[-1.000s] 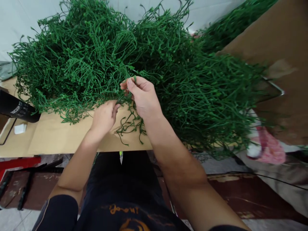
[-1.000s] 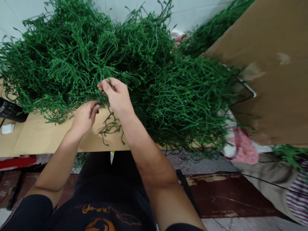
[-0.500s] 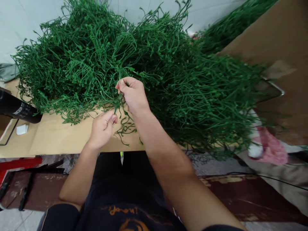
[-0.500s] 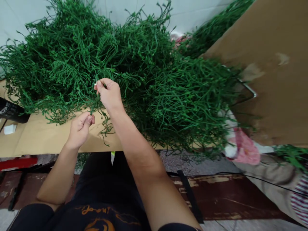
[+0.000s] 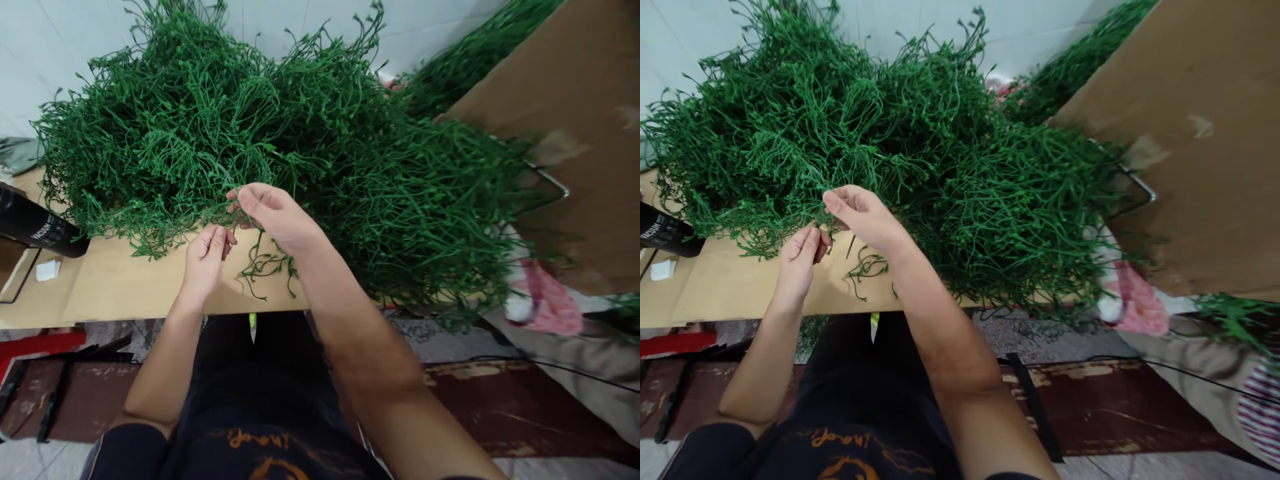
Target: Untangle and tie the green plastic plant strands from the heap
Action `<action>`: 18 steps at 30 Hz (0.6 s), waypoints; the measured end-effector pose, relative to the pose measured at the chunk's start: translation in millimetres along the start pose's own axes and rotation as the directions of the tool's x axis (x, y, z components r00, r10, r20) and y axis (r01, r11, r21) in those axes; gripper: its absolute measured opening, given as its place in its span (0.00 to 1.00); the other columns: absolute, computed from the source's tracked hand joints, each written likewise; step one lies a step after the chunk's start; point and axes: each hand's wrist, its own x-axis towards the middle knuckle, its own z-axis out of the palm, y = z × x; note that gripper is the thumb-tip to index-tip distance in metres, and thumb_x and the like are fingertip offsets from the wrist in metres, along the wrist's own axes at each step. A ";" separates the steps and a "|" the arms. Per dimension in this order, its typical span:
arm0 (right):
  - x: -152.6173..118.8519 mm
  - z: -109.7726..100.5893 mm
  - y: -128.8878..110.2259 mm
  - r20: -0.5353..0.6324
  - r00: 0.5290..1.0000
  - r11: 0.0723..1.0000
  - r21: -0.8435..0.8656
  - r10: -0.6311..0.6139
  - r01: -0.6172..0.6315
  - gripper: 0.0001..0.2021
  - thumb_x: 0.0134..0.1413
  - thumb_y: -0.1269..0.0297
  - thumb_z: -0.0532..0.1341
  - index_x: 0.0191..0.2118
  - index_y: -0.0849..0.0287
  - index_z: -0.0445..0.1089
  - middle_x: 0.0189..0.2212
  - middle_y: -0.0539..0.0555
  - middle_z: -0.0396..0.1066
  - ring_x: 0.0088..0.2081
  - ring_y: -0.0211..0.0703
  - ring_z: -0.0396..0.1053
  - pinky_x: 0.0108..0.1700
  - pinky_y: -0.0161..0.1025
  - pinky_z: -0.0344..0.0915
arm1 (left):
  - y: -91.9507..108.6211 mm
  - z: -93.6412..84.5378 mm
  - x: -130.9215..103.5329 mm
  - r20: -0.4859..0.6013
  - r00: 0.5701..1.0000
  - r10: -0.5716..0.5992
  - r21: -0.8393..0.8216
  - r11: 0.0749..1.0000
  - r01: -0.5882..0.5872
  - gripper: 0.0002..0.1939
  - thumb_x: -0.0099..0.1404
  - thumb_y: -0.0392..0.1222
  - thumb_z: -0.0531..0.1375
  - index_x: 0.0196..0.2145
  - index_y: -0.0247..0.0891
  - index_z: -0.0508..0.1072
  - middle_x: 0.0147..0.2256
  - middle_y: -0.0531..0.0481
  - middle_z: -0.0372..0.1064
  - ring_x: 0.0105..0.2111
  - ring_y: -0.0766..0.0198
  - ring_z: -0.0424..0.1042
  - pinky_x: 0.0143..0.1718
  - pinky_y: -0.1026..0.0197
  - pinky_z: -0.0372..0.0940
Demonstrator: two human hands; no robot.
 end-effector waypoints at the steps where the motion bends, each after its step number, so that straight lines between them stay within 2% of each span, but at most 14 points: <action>1: -3.4 0.6 -0.4 0.010 1.000 1.000 -0.008 0.001 -0.001 0.22 0.40 0.44 0.63 0.30 0.60 0.63 0.24 0.48 0.62 0.26 0.29 0.59 0.28 0.30 0.59 | 0.1 0.9 1.6 0.002 1.000 0.003 -0.008 1.000 -0.003 0.18 0.62 0.54 0.53 0.24 0.36 0.65 0.17 0.57 0.49 0.18 0.72 0.49 0.21 0.65 0.48; 4: -8.7 0.5 0.0 0.028 1.000 0.997 -0.075 -0.001 0.003 0.20 0.40 0.48 0.65 0.25 0.61 0.61 0.19 0.46 0.58 0.23 0.29 0.55 0.26 0.31 0.55 | 0.9 3.1 3.9 0.043 0.999 0.011 0.002 1.000 -0.011 0.17 0.63 0.52 0.52 0.24 0.36 0.65 0.18 0.56 0.53 0.19 0.72 0.51 0.22 0.65 0.49; 7: -11.1 -2.0 2.0 0.019 1.000 0.988 -0.154 -0.019 0.022 0.21 0.44 0.47 0.63 0.21 0.60 0.57 0.17 0.44 0.51 0.21 0.28 0.50 0.23 0.31 0.49 | -0.1 3.6 4.2 0.069 0.998 0.009 0.048 0.999 -0.012 0.17 0.64 0.52 0.51 0.24 0.37 0.65 0.19 0.56 0.53 0.20 0.72 0.51 0.22 0.65 0.50; 11: -15.5 -4.4 4.6 -0.034 0.998 0.967 -0.252 -0.056 0.045 0.25 0.44 0.46 0.61 0.19 0.59 0.50 0.16 0.43 0.42 0.20 0.27 0.42 0.22 0.32 0.41 | -3.4 -2.4 6.8 0.002 0.999 0.046 0.156 0.987 -0.046 0.18 0.64 0.53 0.49 0.24 0.38 0.62 0.19 0.56 0.51 0.21 0.70 0.52 0.23 0.65 0.52; 15: -19.9 -5.4 5.7 0.029 0.999 0.954 -0.300 -0.018 0.026 0.24 0.46 0.47 0.60 0.19 0.60 0.51 0.16 0.43 0.43 0.20 0.27 0.42 0.22 0.33 0.41 | -1.1 -16.6 12.6 -0.048 0.986 0.159 0.337 0.932 -0.134 0.19 0.65 0.52 0.48 0.23 0.38 0.62 0.21 0.54 0.56 0.25 0.69 0.58 0.29 0.65 0.56; 18: -20.2 -5.1 6.7 0.078 0.997 0.942 -0.331 -0.023 0.047 0.20 0.50 0.51 0.59 0.19 0.60 0.53 0.16 0.44 0.44 0.20 0.27 0.43 0.22 0.33 0.41 | 2.1 -27.0 16.7 -0.033 0.957 0.289 0.504 0.831 -0.234 0.17 0.65 0.48 0.49 0.23 0.37 0.66 0.24 0.52 0.61 0.29 0.68 0.61 0.34 0.64 0.58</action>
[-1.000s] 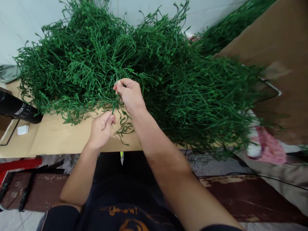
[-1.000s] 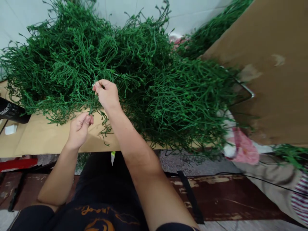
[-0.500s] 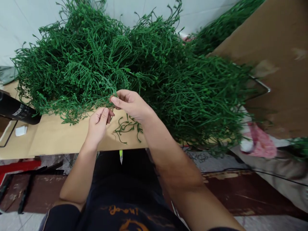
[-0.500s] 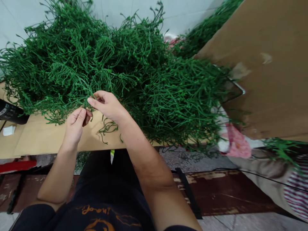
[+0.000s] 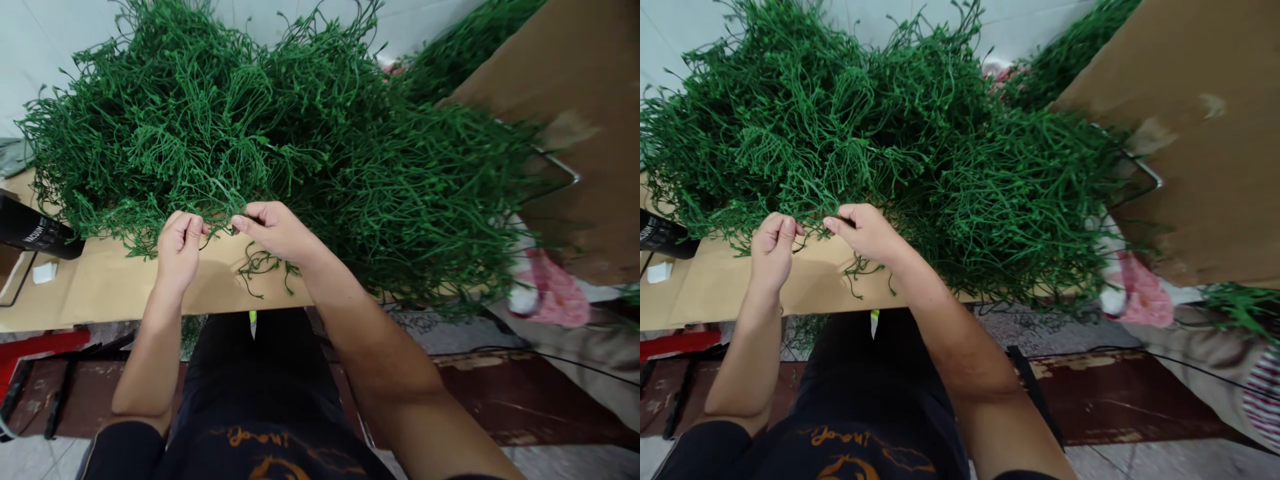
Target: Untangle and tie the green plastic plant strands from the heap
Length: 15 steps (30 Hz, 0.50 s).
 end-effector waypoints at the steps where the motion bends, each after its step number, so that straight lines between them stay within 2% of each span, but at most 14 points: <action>1: 0.5 0.5 0.3 -0.010 1.000 1.000 -0.001 -0.014 0.014 0.20 0.50 0.53 0.59 0.19 0.60 0.53 0.16 0.44 0.44 0.21 0.27 0.43 0.23 0.33 0.42 | -1.0 -2.0 0.9 0.000 0.999 0.036 0.043 0.998 -0.036 0.16 0.65 0.47 0.50 0.24 0.37 0.67 0.25 0.52 0.62 0.30 0.68 0.62 0.36 0.64 0.59; 5: 2.9 2.1 1.0 -0.055 0.996 0.998 0.009 -0.069 0.069 0.21 0.51 0.54 0.58 0.19 0.59 0.47 0.18 0.44 0.41 0.21 0.28 0.41 0.23 0.33 0.42 | -3.6 -3.1 -0.7 0.065 0.992 0.104 0.143 0.983 -0.112 0.14 0.64 0.47 0.51 0.30 0.36 0.70 0.31 0.49 0.64 0.35 0.65 0.64 0.38 0.61 0.61; 7: 3.1 2.0 1.3 -0.050 0.996 0.997 -0.024 -0.074 0.073 0.22 0.52 0.56 0.58 0.19 0.58 0.45 0.18 0.43 0.40 0.21 0.28 0.40 0.24 0.34 0.41 | -2.1 -2.3 -2.6 -0.012 0.992 0.127 0.223 0.967 -0.122 0.14 0.62 0.49 0.54 0.37 0.36 0.70 0.39 0.45 0.63 0.41 0.61 0.64 0.43 0.58 0.61; 9: 2.7 1.2 1.7 -0.030 0.997 0.995 -0.082 -0.067 0.064 0.21 0.54 0.59 0.57 0.19 0.58 0.45 0.18 0.44 0.39 0.21 0.28 0.40 0.25 0.34 0.42 | 1.4 -2.5 -2.9 -0.126 0.977 0.171 0.294 0.947 -0.128 0.21 0.59 0.51 0.57 0.46 0.37 0.67 0.47 0.42 0.60 0.50 0.56 0.60 0.49 0.54 0.59; 10: 2.7 0.8 2.0 -0.020 0.997 0.991 -0.116 -0.068 0.065 0.20 0.54 0.60 0.56 0.19 0.58 0.45 0.18 0.44 0.40 0.21 0.29 0.41 0.25 0.34 0.42 | 3.4 -2.9 -2.1 -0.143 0.971 0.191 0.314 0.939 -0.139 0.24 0.58 0.51 0.58 0.49 0.37 0.65 0.50 0.40 0.58 0.53 0.55 0.58 0.51 0.53 0.58; 12: 3.0 -0.3 2.7 -0.023 0.994 0.977 -0.188 -0.105 0.099 0.18 0.55 0.64 0.54 0.19 0.58 0.45 0.18 0.45 0.42 0.22 0.30 0.42 0.26 0.34 0.44 | 5.9 -3.3 1.1 -0.050 0.978 0.203 0.315 0.932 -0.177 0.25 0.59 0.52 0.56 0.51 0.37 0.64 0.51 0.41 0.59 0.54 0.54 0.58 0.53 0.52 0.56; 15: 4.3 -1.7 4.1 -0.058 0.976 0.944 -0.273 -0.209 0.185 0.16 0.55 0.68 0.53 0.19 0.59 0.46 0.22 0.47 0.47 0.25 0.31 0.47 0.29 0.35 0.48 | 3.7 -0.6 6.9 0.145 0.982 0.124 0.222 0.963 -0.155 0.23 0.62 0.53 0.52 0.49 0.37 0.67 0.43 0.44 0.69 0.45 0.59 0.67 0.49 0.55 0.60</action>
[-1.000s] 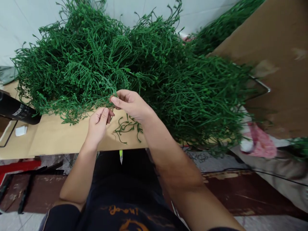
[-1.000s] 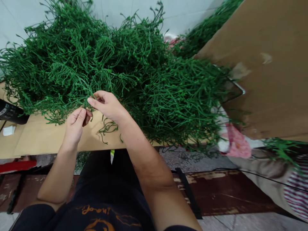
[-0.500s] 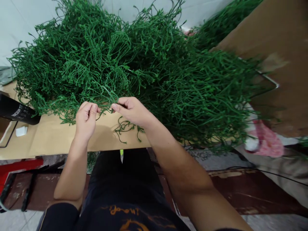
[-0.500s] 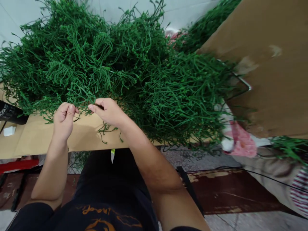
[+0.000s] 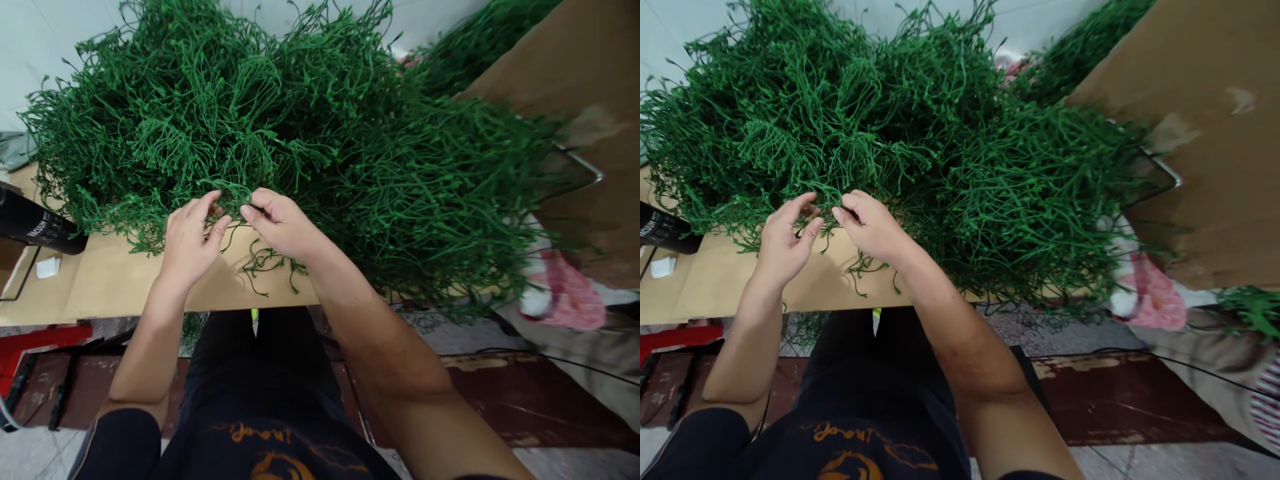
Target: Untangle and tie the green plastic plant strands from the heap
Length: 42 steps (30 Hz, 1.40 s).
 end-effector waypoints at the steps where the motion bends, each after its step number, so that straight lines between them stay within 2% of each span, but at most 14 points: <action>1: 0.2 -0.2 0.7 -0.007 1.000 1.000 -0.013 -0.021 0.021 0.16 0.55 0.68 0.52 0.20 0.59 0.47 0.23 0.48 0.49 0.26 0.31 0.49 0.30 0.35 0.49 | -1.4 2.0 1.4 0.025 0.999 -0.036 -0.061 0.997 0.038 0.23 0.63 0.53 0.51 0.49 0.36 0.67 0.39 0.45 0.70 0.41 0.61 0.68 0.46 0.57 0.61; 4: 0.1 -0.5 1.5 0.014 0.999 1.000 -0.011 -0.028 0.029 0.13 0.55 0.69 0.51 0.21 0.59 0.48 0.25 0.49 0.53 0.28 0.33 0.53 0.32 0.35 0.52 | -3.5 9.0 3.7 0.029 0.988 -0.151 -0.248 0.957 0.154 0.22 0.64 0.53 0.48 0.46 0.35 0.69 0.32 0.48 0.70 0.33 0.65 0.68 0.37 0.62 0.63; 7: -0.5 0.0 0.0 0.041 0.999 0.999 -0.002 0.034 -0.034 0.11 0.55 0.70 0.50 0.22 0.58 0.49 0.23 0.48 0.53 0.26 0.32 0.52 0.31 0.35 0.51 | -1.6 13.1 4.7 0.070 0.988 -0.139 -0.274 0.949 0.153 0.18 0.64 0.51 0.51 0.40 0.35 0.71 0.31 0.49 0.69 0.32 0.66 0.67 0.35 0.63 0.61; 10: 0.1 1.2 -2.6 0.062 0.990 0.992 -0.029 0.123 -0.122 0.13 0.54 0.68 0.51 0.21 0.58 0.48 0.19 0.46 0.47 0.22 0.31 0.46 0.27 0.35 0.45 | -0.6 13.3 5.9 0.139 0.986 -0.088 -0.169 0.979 0.111 0.14 0.63 0.47 0.52 0.34 0.35 0.71 0.29 0.50 0.67 0.32 0.66 0.65 0.35 0.63 0.59; 13: 2.7 3.6 -3.8 0.051 0.987 0.987 -0.058 0.151 -0.148 0.16 0.54 0.66 0.52 0.20 0.59 0.45 0.17 0.45 0.43 0.22 0.30 0.43 0.26 0.35 0.42 | -2.6 11.4 6.7 0.182 0.982 -0.050 -0.055 0.997 0.061 0.12 0.63 0.45 0.51 0.32 0.36 0.70 0.29 0.50 0.66 0.32 0.65 0.63 0.36 0.62 0.58; 15: 4.8 6.2 -3.0 0.039 0.989 0.987 -0.083 0.144 -0.140 0.17 0.55 0.65 0.52 0.20 0.59 0.45 0.18 0.45 0.43 0.22 0.30 0.43 0.27 0.35 0.42 | -4.1 9.1 7.0 0.174 0.984 -0.030 0.045 0.999 0.022 0.12 0.64 0.44 0.50 0.32 0.37 0.70 0.30 0.50 0.66 0.33 0.63 0.63 0.38 0.60 0.57; 18: 6.7 10.9 0.1 0.019 0.991 0.980 -0.158 0.129 -0.124 0.16 0.56 0.65 0.52 0.21 0.59 0.45 0.18 0.45 0.45 0.22 0.30 0.44 0.28 0.35 0.43 | -4.9 3.5 8.3 0.099 0.995 -0.031 0.230 0.973 0.008 0.12 0.64 0.46 0.50 0.32 0.39 0.71 0.32 0.48 0.67 0.37 0.60 0.62 0.39 0.58 0.55; 21: 7.0 14.5 3.9 -0.009 0.998 0.961 -0.267 0.069 -0.069 0.15 0.56 0.67 0.51 0.22 0.59 0.46 0.21 0.47 0.49 0.24 0.31 0.46 0.30 0.35 0.44 | -5.3 -3.6 10.2 0.118 0.993 -0.021 0.271 0.962 -0.012 0.11 0.63 0.44 0.51 0.28 0.38 0.69 0.28 0.49 0.65 0.35 0.60 0.61 0.37 0.58 0.53; 23: 7.7 15.4 5.3 -0.021 1.000 0.948 -0.317 0.017 -0.023 0.14 0.57 0.66 0.50 0.23 0.59 0.46 0.23 0.48 0.51 0.25 0.32 0.46 0.30 0.35 0.44 | -6.6 -6.2 10.1 0.200 0.979 -0.032 0.149 0.989 0.002 0.12 0.63 0.42 0.50 0.23 0.37 0.64 0.23 0.51 0.60 0.29 0.64 0.59 0.33 0.61 0.52; 25: 10.2 15.2 5.1 -0.028 0.999 0.946 -0.323 -0.020 0.010 0.14 0.59 0.65 0.49 0.23 0.59 0.46 0.24 0.48 0.51 0.26 0.32 0.47 0.31 0.35 0.45 | -8.6 -5.5 7.5 0.254 0.966 -0.055 -0.065 0.995 0.074 0.14 0.63 0.42 0.49 0.21 0.37 0.60 0.20 0.54 0.55 0.24 0.67 0.56 0.29 0.63 0.51; 28: 17.0 14.6 0.8 -0.045 0.998 0.964 -0.264 -0.034 0.021 0.16 0.61 0.64 0.47 0.22 0.59 0.44 0.22 0.48 0.51 0.26 0.33 0.49 0.32 0.35 0.48 | -11.4 0.7 -0.7 0.222 0.971 -0.087 -0.373 0.913 0.166 0.17 0.64 0.48 0.49 0.21 0.37 0.59 0.19 0.55 0.53 0.22 0.70 0.54 0.26 0.65 0.50; 30: 22.2 15.4 -3.9 -0.071 0.997 0.971 -0.237 -0.039 0.021 0.18 0.62 0.63 0.47 0.22 0.58 0.43 0.21 0.48 0.51 0.26 0.33 0.50 0.32 0.35 0.49 | -11.7 5.3 -7.0 0.156 0.981 -0.112 -0.491 0.853 0.175 0.19 0.63 0.52 0.51 0.22 0.37 0.61 0.20 0.55 0.54 0.22 0.70 0.54 0.26 0.66 0.51; 36: 35.4 24.2 -16.8 -0.166 0.981 0.956 -0.290 -0.097 0.046 0.18 0.63 0.60 0.45 0.22 0.58 0.45 0.21 0.48 0.52 0.27 0.34 0.52 0.32 0.35 0.49 | -2.5 5.6 -15.9 0.009 0.978 -0.210 -0.598 0.783 0.174 0.21 0.60 0.56 0.54 0.21 0.36 0.61 0.19 0.55 0.54 0.21 0.72 0.53 0.23 0.67 0.50; 42: 49.2 32.3 -13.4 -0.197 0.975 0.922 -0.386 -0.105 0.021 0.17 0.62 0.58 0.45 0.23 0.58 0.46 0.22 0.49 0.53 0.27 0.35 0.53 0.31 0.35 0.49 | 3.8 4.9 -15.0 -0.025 0.947 -0.321 -0.709 0.673 0.209 0.21 0.56 0.57 0.58 0.20 0.36 0.61 0.19 0.56 0.54 0.19 0.75 0.51 0.20 0.69 0.49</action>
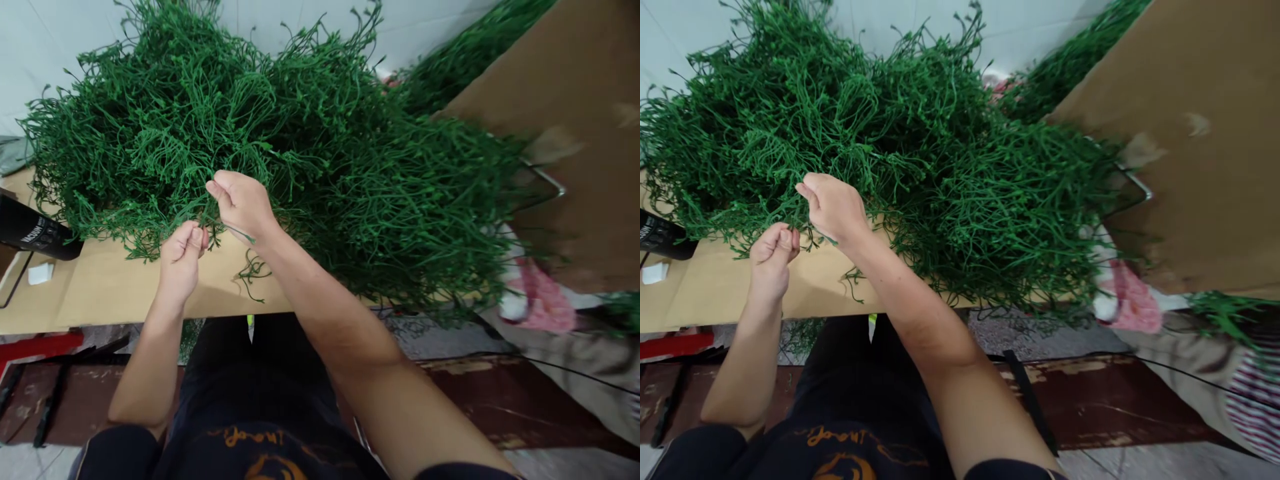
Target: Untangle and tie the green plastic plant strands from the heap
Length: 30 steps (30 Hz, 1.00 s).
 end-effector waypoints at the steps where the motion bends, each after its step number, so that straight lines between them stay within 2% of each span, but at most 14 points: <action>1: 1.0 0.4 2.3 -0.002 1.000 1.000 -0.008 0.009 -0.009 0.17 0.62 0.58 0.45 0.23 0.58 0.46 0.21 0.49 0.53 0.27 0.35 0.53 0.31 0.35 0.48 | -0.1 0.8 0.0 -0.008 1.000 -0.024 -0.026 0.999 0.023 0.22 0.55 0.57 0.59 0.20 0.35 0.61 0.19 0.57 0.54 0.19 0.75 0.51 0.19 0.70 0.48; 5: 0.5 -6.3 14.1 -0.030 0.996 0.997 0.008 0.082 -0.082 0.17 0.62 0.60 0.46 0.22 0.58 0.44 0.21 0.48 0.52 0.26 0.34 0.52 0.31 0.35 0.48 | 1.5 3.4 -1.0 0.063 0.991 -0.115 -0.079 0.990 0.120 0.23 0.52 0.59 0.61 0.20 0.35 0.61 0.18 0.58 0.53 0.17 0.77 0.48 0.17 0.71 0.47; 10: -1.1 -17.6 21.9 0.001 0.985 0.984 0.042 0.174 -0.173 0.18 0.61 0.62 0.48 0.21 0.58 0.44 0.20 0.48 0.52 0.25 0.34 0.49 0.31 0.36 0.48 | 4.8 9.6 -4.8 0.152 0.978 -0.141 -0.091 0.983 0.156 0.23 0.53 0.58 0.60 0.19 0.35 0.60 0.18 0.58 0.52 0.18 0.77 0.48 0.18 0.71 0.48; 15: 5.6 -6.9 9.4 0.019 0.986 0.986 0.003 0.164 -0.164 0.17 0.61 0.61 0.48 0.22 0.58 0.50 0.21 0.49 0.54 0.27 0.36 0.53 0.32 0.36 0.49 | 4.3 15.8 -11.6 0.086 0.987 -0.139 -0.095 0.985 0.147 0.23 0.54 0.58 0.59 0.19 0.35 0.59 0.19 0.58 0.51 0.18 0.76 0.47 0.18 0.70 0.49; 18: 12.0 2.3 7.4 0.038 0.989 0.990 -0.012 0.141 -0.140 0.17 0.62 0.59 0.46 0.23 0.59 0.54 0.21 0.50 0.56 0.27 0.36 0.55 0.32 0.36 0.50 | 5.1 12.0 -26.1 0.053 0.987 -0.152 -0.047 0.987 0.155 0.23 0.56 0.59 0.57 0.20 0.36 0.59 0.18 0.58 0.49 0.17 0.75 0.46 0.18 0.69 0.47; 20: 18.3 0.4 19.2 -0.007 0.984 0.984 -0.004 0.180 -0.180 0.18 0.63 0.56 0.44 0.24 0.59 0.56 0.22 0.51 0.56 0.28 0.37 0.57 0.32 0.36 0.51 | 8.1 6.2 -42.1 0.122 0.987 -0.106 0.018 0.994 0.105 0.22 0.59 0.58 0.54 0.19 0.36 0.59 0.17 0.57 0.50 0.17 0.74 0.47 0.18 0.67 0.46; 21: 21.6 -4.0 29.4 -0.058 0.976 0.977 0.004 0.211 -0.212 0.20 0.63 0.54 0.43 0.25 0.59 0.57 0.22 0.51 0.56 0.29 0.37 0.57 0.33 0.36 0.52 | 10.2 2.5 -50.5 0.210 0.976 -0.062 0.053 0.997 0.052 0.22 0.61 0.56 0.53 0.19 0.36 0.60 0.17 0.56 0.51 0.17 0.73 0.49 0.19 0.66 0.47; 23: 26.7 -17.7 54.2 -0.192 0.951 0.970 0.033 0.241 -0.240 0.24 0.62 0.49 0.39 0.25 0.60 0.57 0.22 0.50 0.55 0.30 0.36 0.58 0.33 0.37 0.53 | 14.6 -5.2 -63.1 0.384 0.923 0.031 0.079 0.995 -0.066 0.21 0.63 0.53 0.51 0.19 0.36 0.61 0.17 0.54 0.54 0.19 0.71 0.53 0.21 0.64 0.50; 24: 27.7 -25.5 66.3 -0.250 0.944 0.977 0.051 0.215 -0.209 0.26 0.60 0.46 0.37 0.25 0.60 0.57 0.22 0.50 0.54 0.30 0.36 0.58 0.34 0.37 0.53 | 16.2 -8.5 -65.6 0.407 0.912 0.049 0.062 0.995 -0.081 0.20 0.64 0.51 0.51 0.19 0.37 0.62 0.17 0.53 0.55 0.19 0.71 0.54 0.22 0.63 0.50; 26: 25.9 -38.6 84.1 -0.300 0.945 0.990 0.089 0.132 -0.110 0.29 0.57 0.42 0.35 0.25 0.60 0.57 0.22 0.49 0.54 0.29 0.34 0.57 0.33 0.37 0.53 | 17.5 -12.0 -61.2 0.254 0.967 0.019 -0.032 0.999 -0.011 0.19 0.62 0.50 0.53 0.19 0.37 0.60 0.16 0.55 0.52 0.18 0.72 0.51 0.20 0.64 0.48; 28: 20.2 -46.2 90.2 -0.289 0.952 0.988 0.139 0.102 -0.063 0.29 0.55 0.39 0.37 0.24 0.59 0.56 0.21 0.49 0.53 0.27 0.33 0.57 0.32 0.37 0.53 | 16.6 -9.7 -47.2 0.122 0.991 -0.061 -0.118 0.990 0.075 0.19 0.60 0.51 0.56 0.19 0.36 0.59 0.16 0.57 0.50 0.17 0.74 0.49 0.19 0.66 0.45; 30: 13.5 -50.8 87.2 -0.272 0.951 0.975 0.203 0.146 -0.092 0.27 0.54 0.39 0.40 0.23 0.59 0.55 0.20 0.48 0.52 0.26 0.32 0.56 0.31 0.36 0.53 | 15.2 -1.6 -30.2 0.167 0.981 -0.103 -0.122 0.985 0.124 0.19 0.58 0.52 0.58 0.19 0.36 0.61 0.17 0.57 0.50 0.17 0.74 0.49 0.18 0.66 0.45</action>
